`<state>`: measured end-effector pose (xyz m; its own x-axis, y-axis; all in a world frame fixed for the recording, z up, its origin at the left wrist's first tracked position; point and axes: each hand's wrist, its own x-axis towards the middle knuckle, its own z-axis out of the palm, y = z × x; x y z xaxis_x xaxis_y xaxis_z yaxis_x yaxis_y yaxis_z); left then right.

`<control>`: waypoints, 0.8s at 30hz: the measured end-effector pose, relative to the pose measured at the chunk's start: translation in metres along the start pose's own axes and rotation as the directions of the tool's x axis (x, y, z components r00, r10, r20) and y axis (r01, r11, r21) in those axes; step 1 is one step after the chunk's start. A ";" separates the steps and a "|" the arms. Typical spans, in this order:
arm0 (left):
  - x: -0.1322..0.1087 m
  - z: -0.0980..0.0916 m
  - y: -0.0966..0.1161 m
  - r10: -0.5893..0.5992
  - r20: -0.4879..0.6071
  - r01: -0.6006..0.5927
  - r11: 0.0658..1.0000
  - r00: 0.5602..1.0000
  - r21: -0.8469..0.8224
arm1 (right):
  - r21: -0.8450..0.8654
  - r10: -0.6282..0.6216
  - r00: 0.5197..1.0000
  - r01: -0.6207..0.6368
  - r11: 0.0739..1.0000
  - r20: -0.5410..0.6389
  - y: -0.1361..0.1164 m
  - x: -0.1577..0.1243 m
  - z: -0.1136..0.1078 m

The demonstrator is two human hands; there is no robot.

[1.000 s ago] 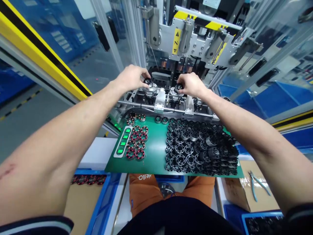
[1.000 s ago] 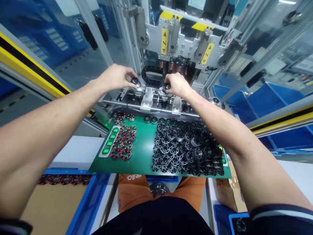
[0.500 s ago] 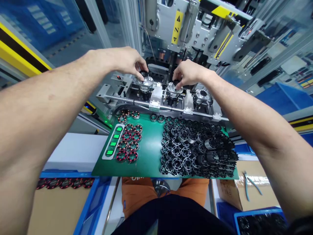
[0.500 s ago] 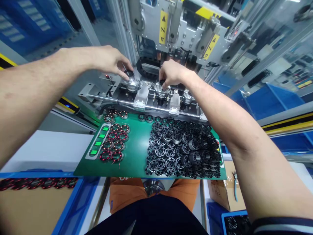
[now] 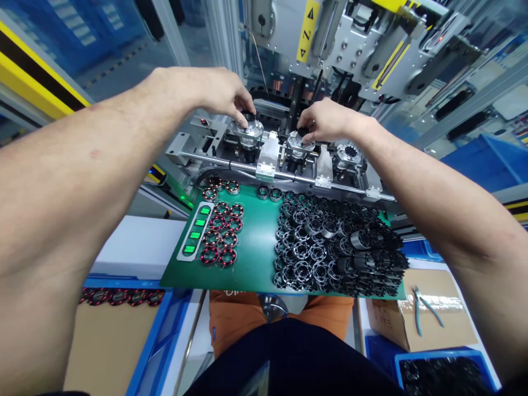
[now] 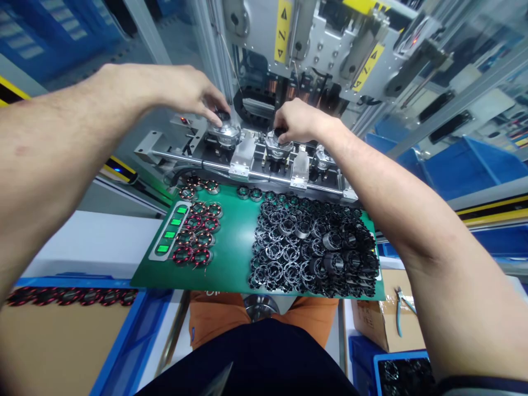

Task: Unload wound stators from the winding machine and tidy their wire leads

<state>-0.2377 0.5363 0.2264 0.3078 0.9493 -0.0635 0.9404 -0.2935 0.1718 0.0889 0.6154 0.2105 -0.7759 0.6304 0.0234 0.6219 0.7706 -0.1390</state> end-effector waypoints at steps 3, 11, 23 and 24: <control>-0.012 0.002 0.007 0.015 0.000 -0.015 0.999 1.000 0.037 | -0.029 0.018 1.000 -0.018 0.999 0.007 -0.007 -0.006 0.004; -0.079 0.098 0.035 0.065 -0.364 -0.106 0.990 0.929 -0.092 | -0.156 0.149 0.989 -0.150 0.976 -0.020 -0.066 -0.081 0.060; -0.078 0.116 0.033 0.024 -0.512 -0.130 0.976 0.859 -0.173 | -0.118 0.217 0.975 -0.212 0.970 0.039 -0.095 -0.077 0.043; -0.078 0.116 0.034 0.020 -0.521 -0.126 0.977 0.853 -0.170 | -0.107 0.225 0.974 -0.221 0.969 0.028 -0.098 -0.077 0.042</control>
<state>-0.2134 0.4389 0.1232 0.2058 0.8629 0.4616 0.8555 -0.3877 0.3432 0.0831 0.4877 0.1802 -0.6187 0.7848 -0.0359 0.7856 0.6178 -0.0339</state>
